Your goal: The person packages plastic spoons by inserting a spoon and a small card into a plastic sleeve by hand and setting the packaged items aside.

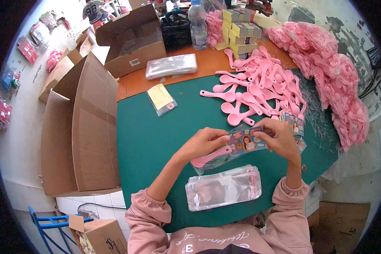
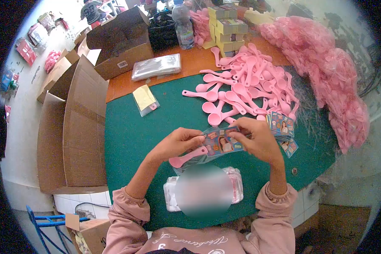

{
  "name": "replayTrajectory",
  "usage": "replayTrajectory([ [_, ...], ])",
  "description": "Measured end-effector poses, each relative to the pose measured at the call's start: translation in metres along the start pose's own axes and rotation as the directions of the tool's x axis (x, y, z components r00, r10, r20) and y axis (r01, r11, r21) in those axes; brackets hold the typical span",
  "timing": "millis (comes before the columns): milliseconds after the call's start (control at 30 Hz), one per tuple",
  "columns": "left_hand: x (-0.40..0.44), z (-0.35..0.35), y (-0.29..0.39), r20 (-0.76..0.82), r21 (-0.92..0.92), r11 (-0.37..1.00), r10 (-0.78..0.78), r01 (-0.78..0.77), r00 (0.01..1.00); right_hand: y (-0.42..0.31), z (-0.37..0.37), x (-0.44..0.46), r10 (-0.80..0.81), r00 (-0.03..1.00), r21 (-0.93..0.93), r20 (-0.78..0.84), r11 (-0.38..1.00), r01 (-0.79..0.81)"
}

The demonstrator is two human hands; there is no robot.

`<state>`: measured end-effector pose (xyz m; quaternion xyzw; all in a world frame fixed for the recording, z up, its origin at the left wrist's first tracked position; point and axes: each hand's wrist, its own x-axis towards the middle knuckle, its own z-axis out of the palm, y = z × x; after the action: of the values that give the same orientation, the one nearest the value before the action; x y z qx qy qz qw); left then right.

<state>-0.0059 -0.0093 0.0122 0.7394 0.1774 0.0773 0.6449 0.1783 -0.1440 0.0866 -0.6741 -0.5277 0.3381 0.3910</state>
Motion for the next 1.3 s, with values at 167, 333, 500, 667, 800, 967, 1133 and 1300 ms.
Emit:
replayTrajectory([
  [167, -0.003, 0.009, 0.018, 0.088, 0.128, 0.990, 0.044, -0.056, 0.995, 0.019, 0.027, 0.010, -0.098, 0.981, -0.131, 0.170, 0.984, 0.121],
  [333, -0.008, 0.008, 0.018, 0.032, 0.274, 0.962, 0.010, -0.018, 0.999, 0.041, 0.041, 0.014, -0.197, 0.967, -0.035, 0.163, 0.978, 0.205],
  [500, -0.009, -0.035, -0.004, 0.341, 0.057, 0.992, 0.087, -0.114, 0.936, 0.047, 0.033, 0.017, 0.072, 0.992, 0.185, 0.107, 0.979, -0.091],
  [667, -0.012, -0.050, -0.009, 0.262, -0.090, 0.996, -0.004, 0.028, 0.965, 0.024, 0.030, 0.018, 0.126, 0.981, 0.278, 0.147, 0.946, -0.164],
  [800, -0.016, -0.039, -0.019, -0.056, 0.028, 0.998, 0.061, -0.059, 0.997, 0.042, 0.033, 0.032, -0.022, 0.999, 0.103, 0.049, 0.995, 0.017],
  [967, -0.025, -0.002, -0.030, -0.298, -0.418, 0.909, -0.134, -0.003, 0.945, 0.007, 0.058, 0.047, -0.302, 0.948, -0.218, -0.101, 0.936, 0.275],
  [1133, -0.042, 0.011, -0.010, -0.133, -0.718, 0.685, -0.309, 0.124, 0.942, 0.012, 0.074, 0.029, -0.460, 0.863, -0.279, 0.209, 0.818, 0.503],
  [1300, -0.045, 0.013, -0.019, -0.190, -0.566, 0.815, -0.276, 0.124, 0.942, 0.028, 0.089, 0.032, -0.468, 0.851, -0.302, 0.237, 0.797, 0.523],
])
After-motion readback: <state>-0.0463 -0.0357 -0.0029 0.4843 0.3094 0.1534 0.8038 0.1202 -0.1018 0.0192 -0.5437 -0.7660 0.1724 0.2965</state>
